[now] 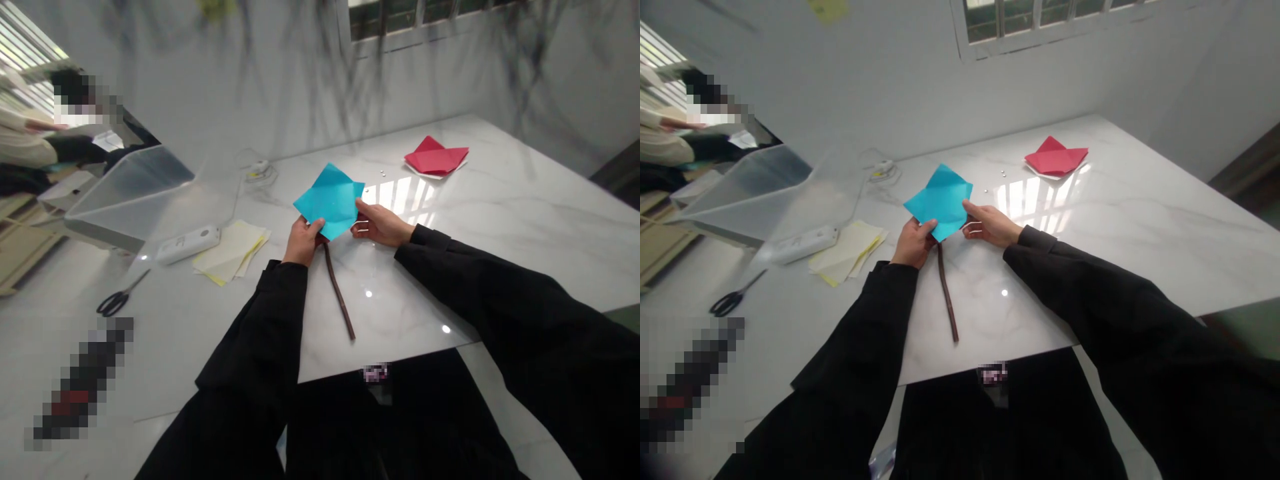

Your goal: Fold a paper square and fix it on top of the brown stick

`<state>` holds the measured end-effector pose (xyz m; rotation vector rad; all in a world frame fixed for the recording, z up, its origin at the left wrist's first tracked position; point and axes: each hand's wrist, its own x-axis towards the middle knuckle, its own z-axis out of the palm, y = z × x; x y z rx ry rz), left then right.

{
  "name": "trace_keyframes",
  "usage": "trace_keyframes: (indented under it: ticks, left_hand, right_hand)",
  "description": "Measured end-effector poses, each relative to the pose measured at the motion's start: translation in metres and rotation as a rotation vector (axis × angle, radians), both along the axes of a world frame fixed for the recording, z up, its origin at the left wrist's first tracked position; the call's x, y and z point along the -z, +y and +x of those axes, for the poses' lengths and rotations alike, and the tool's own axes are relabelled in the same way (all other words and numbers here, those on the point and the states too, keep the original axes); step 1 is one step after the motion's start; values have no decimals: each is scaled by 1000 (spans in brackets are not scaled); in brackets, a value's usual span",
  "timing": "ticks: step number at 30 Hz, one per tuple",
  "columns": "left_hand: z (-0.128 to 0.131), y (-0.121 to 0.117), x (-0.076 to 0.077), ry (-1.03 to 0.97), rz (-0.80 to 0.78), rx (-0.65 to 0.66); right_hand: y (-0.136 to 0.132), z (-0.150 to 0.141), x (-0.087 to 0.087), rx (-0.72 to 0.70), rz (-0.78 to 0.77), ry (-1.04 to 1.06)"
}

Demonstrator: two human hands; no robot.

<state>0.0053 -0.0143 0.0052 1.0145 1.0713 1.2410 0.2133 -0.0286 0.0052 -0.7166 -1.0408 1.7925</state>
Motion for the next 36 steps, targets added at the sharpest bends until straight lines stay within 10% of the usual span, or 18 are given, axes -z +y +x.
trace_keyframes:
  ticks: [17, 24, 36]
  left_hand:
    - [-7, -2, -10, -43, 41, 74]
    - [-1, -5, 1, 175, 94, 133]
    - [-9, 3, -8, -68, 50, 106]
  right_hand:
    - [-2, 6, -14, -33, -138, 126]
    - [0, -7, 4, 144, -17, -13]
    - [4, -9, 12, 217, 180, -142]
